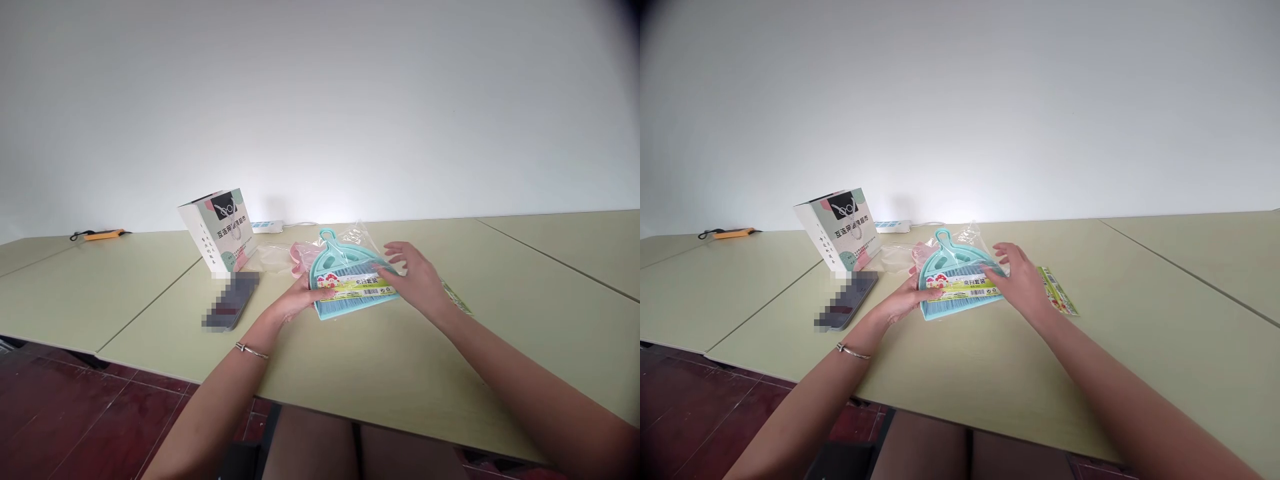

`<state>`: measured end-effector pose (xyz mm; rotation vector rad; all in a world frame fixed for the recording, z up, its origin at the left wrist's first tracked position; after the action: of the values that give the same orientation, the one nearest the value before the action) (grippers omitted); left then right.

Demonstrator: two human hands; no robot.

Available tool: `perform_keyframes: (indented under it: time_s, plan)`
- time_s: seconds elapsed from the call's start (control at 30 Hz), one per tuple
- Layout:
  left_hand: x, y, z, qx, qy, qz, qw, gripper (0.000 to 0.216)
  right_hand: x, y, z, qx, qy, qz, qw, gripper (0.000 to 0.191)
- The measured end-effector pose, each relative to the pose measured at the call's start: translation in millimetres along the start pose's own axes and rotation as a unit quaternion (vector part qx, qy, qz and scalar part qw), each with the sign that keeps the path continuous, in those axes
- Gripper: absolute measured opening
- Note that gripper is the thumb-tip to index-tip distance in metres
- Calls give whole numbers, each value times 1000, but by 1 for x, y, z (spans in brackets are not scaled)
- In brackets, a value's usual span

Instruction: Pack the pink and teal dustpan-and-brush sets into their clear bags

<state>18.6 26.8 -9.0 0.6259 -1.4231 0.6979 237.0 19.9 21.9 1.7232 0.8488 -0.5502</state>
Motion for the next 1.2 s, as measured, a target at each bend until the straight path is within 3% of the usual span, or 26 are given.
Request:
perform_keyframes:
  time_s: [0.07,0.13,0.23,0.3,0.4,0.53,0.63,0.8,0.93,1.1,1.2]
  plan:
    - [1,-2,1,-4,3,22,1000,51,-9,5,2,15,79,42,996,29]
    - [2,-4,2,2,8,52,999,49,-12,6,2,-6,112,42,993,19]
    - [6,-4,5,9,7,100,995,45,-11,7,0,-11,98,-39,994,16]
    - [9,-4,6,7,-1,135,991,43,-6,4,-1,-19,43,-137,989,16]
    - [11,0,6,44,1,192,980,35,-2,-9,0,-82,-36,-285,954,22]
    - [8,10,6,136,16,228,964,30,-8,-20,3,-178,-13,-340,923,48]
    - [8,13,5,161,1,213,964,28,-4,-21,2,-177,-32,-312,933,66]
    - [6,17,5,208,-13,175,962,31,3,-20,-1,-153,-40,-304,939,64]
    - [10,13,5,166,-10,187,968,36,8,-25,-1,-174,-64,-316,930,66]
    - [16,6,8,88,-22,139,986,43,19,-27,-4,-141,-76,-322,933,56]
    - [15,6,8,71,-28,101,992,51,22,-25,-6,-126,-70,-299,943,58]
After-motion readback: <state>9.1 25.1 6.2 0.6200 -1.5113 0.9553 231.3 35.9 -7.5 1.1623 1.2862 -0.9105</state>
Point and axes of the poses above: each hand's wrist, its own z-axis away from the middle knuckle, its own y-axis out of the back of the hand, x = y × z, the point moved 5 cm from there along -z, towards the middle knuckle, and after that the axes turned 12 degrees about -x, right-handed, at the moved point
